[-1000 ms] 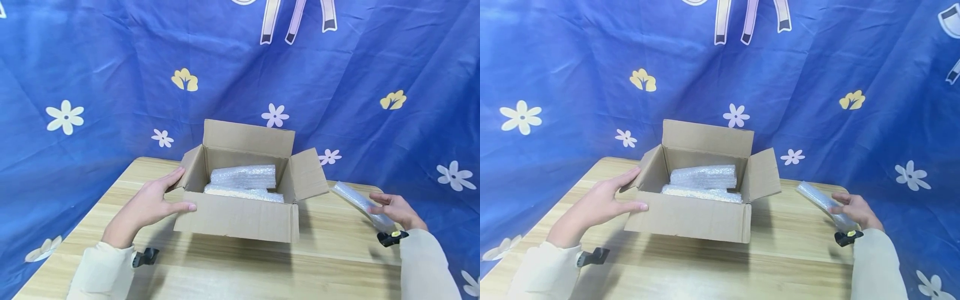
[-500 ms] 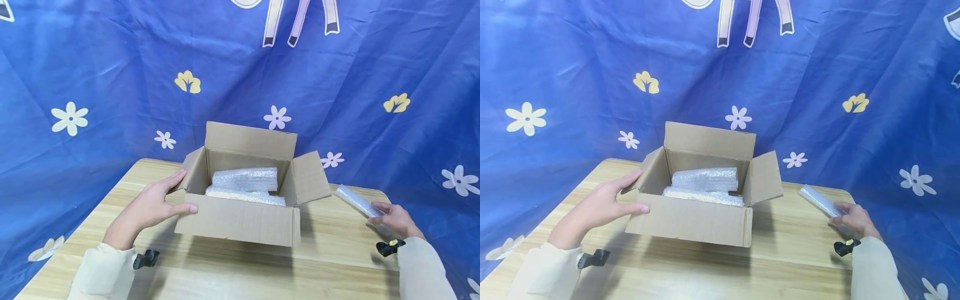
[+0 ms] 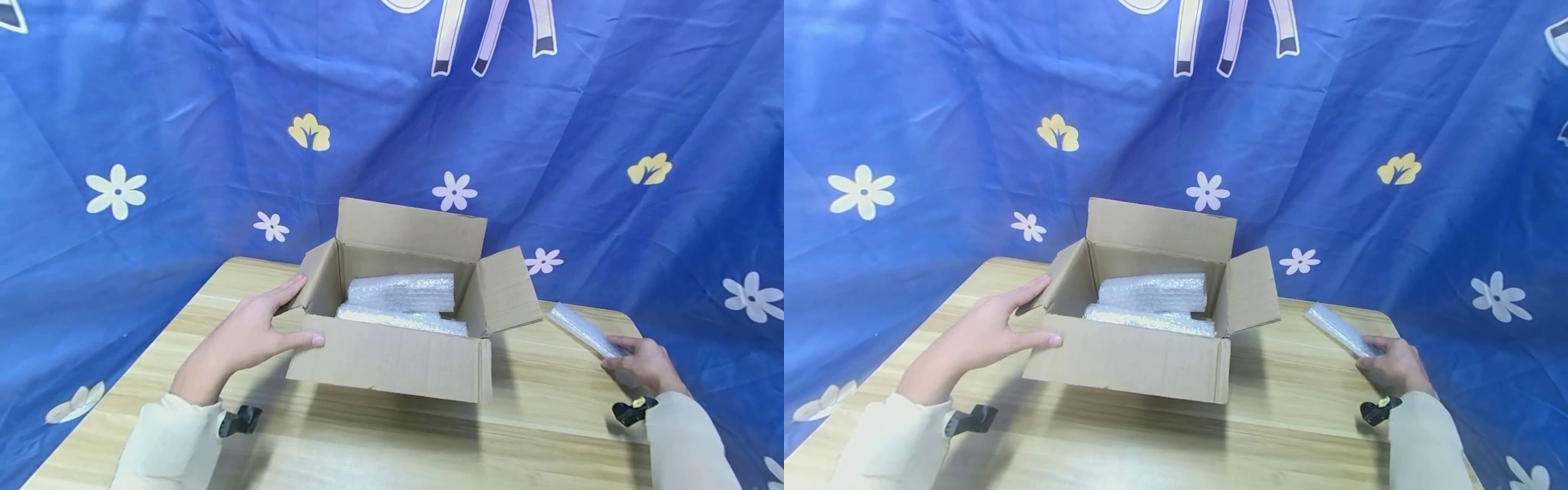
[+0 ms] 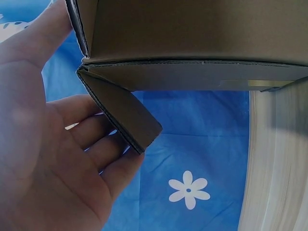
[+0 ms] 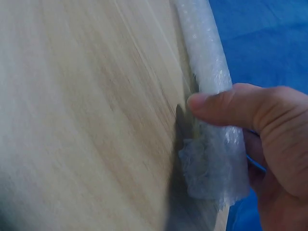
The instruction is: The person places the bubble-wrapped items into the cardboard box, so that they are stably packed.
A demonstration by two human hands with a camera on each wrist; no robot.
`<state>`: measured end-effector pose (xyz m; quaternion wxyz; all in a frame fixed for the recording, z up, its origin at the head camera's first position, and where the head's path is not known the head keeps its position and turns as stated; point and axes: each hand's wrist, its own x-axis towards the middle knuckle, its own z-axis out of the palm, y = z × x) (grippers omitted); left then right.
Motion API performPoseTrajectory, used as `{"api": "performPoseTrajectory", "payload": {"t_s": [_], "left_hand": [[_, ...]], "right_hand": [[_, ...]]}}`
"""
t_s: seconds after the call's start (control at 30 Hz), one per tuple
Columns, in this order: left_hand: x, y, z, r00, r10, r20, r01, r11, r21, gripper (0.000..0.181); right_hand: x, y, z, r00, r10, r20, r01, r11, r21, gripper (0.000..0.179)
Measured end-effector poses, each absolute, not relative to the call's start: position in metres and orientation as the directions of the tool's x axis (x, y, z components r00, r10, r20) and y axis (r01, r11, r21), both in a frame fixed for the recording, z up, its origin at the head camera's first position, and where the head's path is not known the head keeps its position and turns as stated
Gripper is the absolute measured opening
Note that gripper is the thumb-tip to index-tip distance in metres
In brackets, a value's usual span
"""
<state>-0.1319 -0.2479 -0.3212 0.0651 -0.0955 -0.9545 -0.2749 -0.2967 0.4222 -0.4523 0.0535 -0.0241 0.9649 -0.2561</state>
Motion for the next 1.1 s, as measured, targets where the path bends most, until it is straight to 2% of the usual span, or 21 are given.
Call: {"api": "performPoseTrajectory", "payload": {"t_s": [0.13,0.33,0.53,0.73,1.1], "left_hand": [[-0.132,-0.249,-0.321,-0.974,0.143,0.174,0.214,0.833,0.511,0.113],[-0.132,-0.250,-0.321,-0.972,0.140,0.188,0.217,0.838,0.501,0.113],[-0.131,-0.249,-0.321,-0.971,0.146,0.189,0.224,0.835,0.504,0.113],[-0.131,-0.249,-0.321,-0.973,0.142,0.183,0.217,0.832,0.511,0.113],[-0.131,-0.248,-0.320,-0.975,0.137,0.176,0.209,0.838,0.504,0.113]], "right_hand": [[-0.293,0.420,-0.451,-0.996,-0.062,-0.071,-0.018,0.863,-0.506,0.071],[-0.288,0.419,-0.451,-0.995,-0.074,0.067,-0.098,0.868,-0.486,0.048],[-0.283,0.418,-0.455,-0.989,-0.037,0.143,-0.101,0.875,-0.473,0.049],[-0.280,0.418,-0.453,-0.986,-0.026,0.165,-0.099,0.886,-0.454,0.052],[-0.278,0.416,-0.436,-0.963,-0.077,0.260,-0.183,0.891,-0.416,0.039]]}}
